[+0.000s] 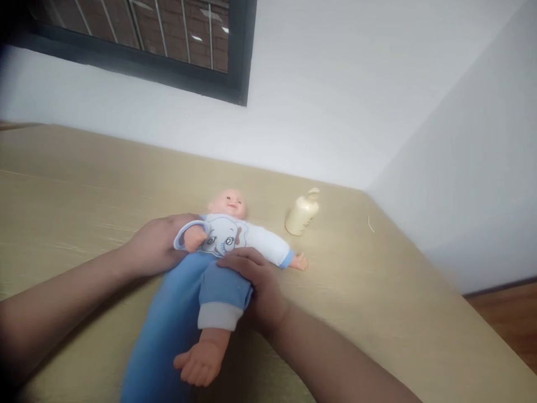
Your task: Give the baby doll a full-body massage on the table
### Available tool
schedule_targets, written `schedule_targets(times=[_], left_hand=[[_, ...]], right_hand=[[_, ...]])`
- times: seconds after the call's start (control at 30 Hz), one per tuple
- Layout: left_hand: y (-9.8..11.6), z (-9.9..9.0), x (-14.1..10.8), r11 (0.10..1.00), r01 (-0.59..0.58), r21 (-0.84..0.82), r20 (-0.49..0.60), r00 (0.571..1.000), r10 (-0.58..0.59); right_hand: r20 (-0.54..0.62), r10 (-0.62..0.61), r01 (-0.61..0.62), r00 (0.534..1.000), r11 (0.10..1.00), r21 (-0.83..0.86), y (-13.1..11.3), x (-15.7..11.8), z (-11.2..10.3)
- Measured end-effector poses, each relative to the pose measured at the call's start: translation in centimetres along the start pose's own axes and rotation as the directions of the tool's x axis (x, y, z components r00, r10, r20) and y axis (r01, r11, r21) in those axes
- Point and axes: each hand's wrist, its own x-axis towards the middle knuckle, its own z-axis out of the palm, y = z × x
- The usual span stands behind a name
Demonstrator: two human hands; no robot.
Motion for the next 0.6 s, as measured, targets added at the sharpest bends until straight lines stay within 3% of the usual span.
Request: schedule_targets(times=[0.2,0.3,0.4,0.47,0.6], left_hand=[[-0.3,0.4,0.1,1.000,-0.026,-0.013,-0.013,1.000,0.026],[-0.7,0.9,0.0,0.978,0.057,-0.201,-0.111,0.991,-0.081],[-1.9,1.9,0.1,0.866,0.103,-0.489,-0.149,0.969,-0.199],[-2.8,2.7,0.4,0.772,0.129,-0.623,-0.149,0.948,-0.279],[-3.7,3.8,1.0,0.633,0.196,-0.749,-0.156,0.876,-0.456]], right_hand=[[0.014,-0.019,0.018,1.000,0.998,0.061,0.1,0.8,0.1],[0.058,-0.069,0.065,0.996,0.996,0.065,-0.5,0.6,-0.2],[0.133,-0.125,0.122,0.983,0.992,0.034,-1.4,0.1,-0.5],[0.220,-0.196,0.199,0.956,0.980,0.006,-2.1,-0.5,-0.4],[0.463,-0.318,0.396,0.827,0.915,-0.078,-3.0,-1.8,0.5]])
